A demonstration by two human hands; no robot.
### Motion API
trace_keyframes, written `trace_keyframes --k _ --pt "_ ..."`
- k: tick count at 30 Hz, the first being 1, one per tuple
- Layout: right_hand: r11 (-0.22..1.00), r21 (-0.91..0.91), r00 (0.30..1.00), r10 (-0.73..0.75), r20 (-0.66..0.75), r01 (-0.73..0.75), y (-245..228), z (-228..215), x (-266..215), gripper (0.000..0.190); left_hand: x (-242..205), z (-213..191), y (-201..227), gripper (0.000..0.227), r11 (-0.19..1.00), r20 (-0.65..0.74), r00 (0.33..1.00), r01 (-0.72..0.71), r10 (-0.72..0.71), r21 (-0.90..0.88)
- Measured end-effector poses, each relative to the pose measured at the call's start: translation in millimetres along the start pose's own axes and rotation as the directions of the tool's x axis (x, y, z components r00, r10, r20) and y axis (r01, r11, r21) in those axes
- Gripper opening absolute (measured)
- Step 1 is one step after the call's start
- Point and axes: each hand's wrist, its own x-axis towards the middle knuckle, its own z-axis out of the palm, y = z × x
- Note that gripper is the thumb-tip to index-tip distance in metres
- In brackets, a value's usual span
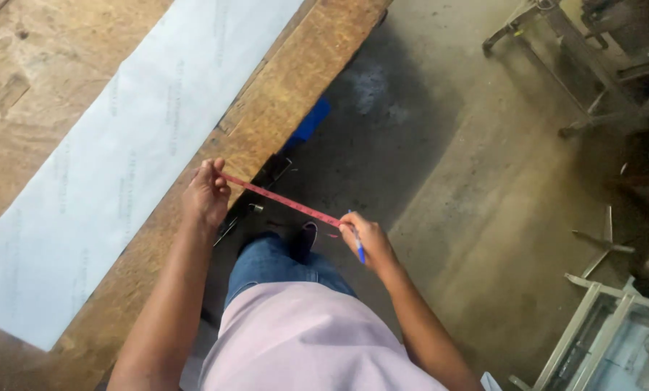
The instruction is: The person measures a large sheet of white paper on a wooden table using a pink measuring tape and a blue pen. They mark several points along the paper's length and width, repositioning the tape to ensure accurate measurements.
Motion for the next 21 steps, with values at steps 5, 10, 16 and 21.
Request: trace_keyframes --k 5,10,16,21 --pt "0.986 0.056 0.981 0.16 -0.111 -0.155 54 -85 21 0.016 56 106 -4 0.013 0.99 0.023 0.996 -0.083 0.081 0.112" --pt "0.947 0.122 0.934 0.314 -0.169 -0.297 105 -127 77 0.016 148 203 -18 0.013 0.953 0.134 0.987 -0.127 0.093 0.276" --pt "0.939 0.175 0.923 0.328 -0.201 -0.296 120 -177 210 0.017 280 335 -13 0.014 0.855 0.224 0.954 -0.282 0.2 0.435" --pt "0.964 0.106 0.958 0.256 -0.134 -0.243 109 -237 358 0.022 400 439 32 0.015 0.748 0.176 0.942 -0.333 0.285 0.574"
